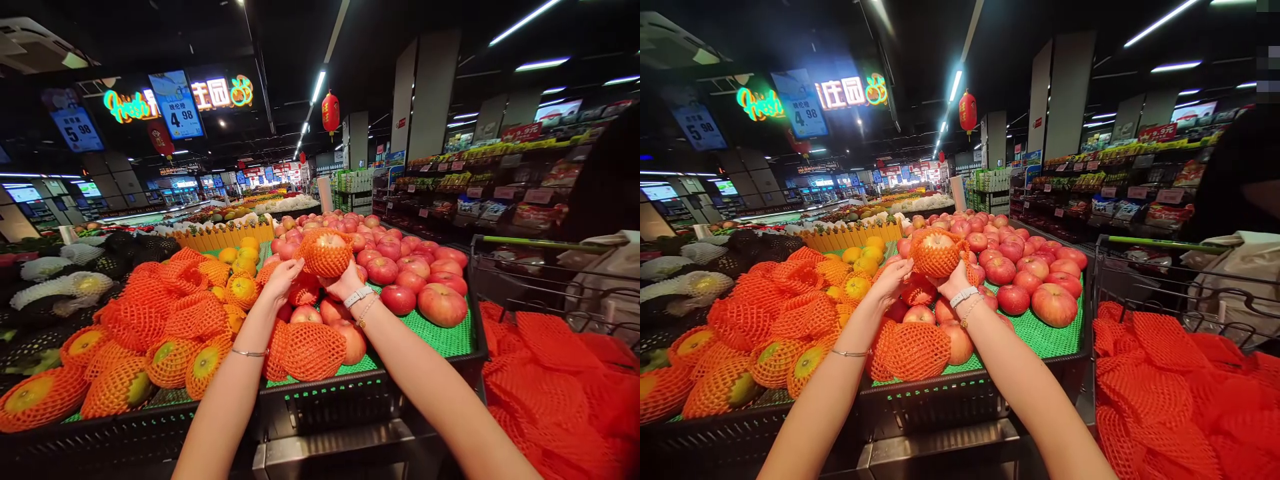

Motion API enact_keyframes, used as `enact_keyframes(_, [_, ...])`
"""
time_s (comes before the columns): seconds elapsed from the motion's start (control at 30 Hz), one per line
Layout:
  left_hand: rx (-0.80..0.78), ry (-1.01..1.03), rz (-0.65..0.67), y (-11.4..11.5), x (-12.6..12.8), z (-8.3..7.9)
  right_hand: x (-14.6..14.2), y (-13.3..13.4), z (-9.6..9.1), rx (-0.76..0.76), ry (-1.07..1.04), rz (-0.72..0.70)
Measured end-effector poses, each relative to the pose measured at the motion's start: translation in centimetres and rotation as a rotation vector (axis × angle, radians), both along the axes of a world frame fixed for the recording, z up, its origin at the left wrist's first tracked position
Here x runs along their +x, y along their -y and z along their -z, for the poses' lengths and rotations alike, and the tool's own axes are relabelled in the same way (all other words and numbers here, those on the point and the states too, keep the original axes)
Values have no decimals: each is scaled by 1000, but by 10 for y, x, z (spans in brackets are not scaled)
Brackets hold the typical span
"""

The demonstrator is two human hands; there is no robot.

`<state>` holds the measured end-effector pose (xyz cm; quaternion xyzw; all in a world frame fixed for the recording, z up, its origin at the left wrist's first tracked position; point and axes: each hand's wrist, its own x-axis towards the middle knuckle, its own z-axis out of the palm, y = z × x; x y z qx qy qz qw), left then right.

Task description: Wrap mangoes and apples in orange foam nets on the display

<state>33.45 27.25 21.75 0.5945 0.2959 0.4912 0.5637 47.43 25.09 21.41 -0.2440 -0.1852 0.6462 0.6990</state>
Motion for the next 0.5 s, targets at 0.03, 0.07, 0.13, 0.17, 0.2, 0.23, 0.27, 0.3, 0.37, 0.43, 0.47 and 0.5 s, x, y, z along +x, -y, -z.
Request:
enact_keyframes(0.03, [-19, 32, -21, 0, 2, 0, 0, 0, -1, 5, 12, 5])
enact_keyframes(0.07, [-35, 60, -34, 1, 3, 0, -1, 1, -2, 16, 24, 9])
enact_keyframes(0.13, [-35, 105, -53, 3, 5, -2, -2, 2, -4, 51, 43, 12])
enact_keyframes(0.17, [-32, 121, -47, 4, 6, -3, -3, 3, -5, 67, 49, 10])
enact_keyframes(0.2, [-34, 134, -31, 5, 6, -4, -4, 4, -6, 79, 52, 3])
enact_keyframes(0.23, [-39, 145, -7, 6, 5, -6, -5, 4, -7, 87, 54, -8])
enact_keyframes(0.27, [-49, 151, 22, 7, 4, -7, -6, 4, -7, 92, 59, -23])
enact_keyframes(0.3, [-60, 150, 52, 9, 4, -8, -6, 4, -7, 96, 64, -38])
enact_keyframes(0.37, [-84, 133, 104, 12, 3, -10, -6, 4, -6, 101, 76, -68])
enact_keyframes(0.43, [-96, 122, 128, 16, 3, -10, -5, 5, -5, 109, 89, -98])
enact_keyframes(0.47, [-97, 123, 126, 17, 4, -10, -4, 6, -5, 112, 95, -112])
enact_keyframes(0.5, [-91, 126, 116, 18, 4, -10, -4, 7, -5, 111, 99, -128])
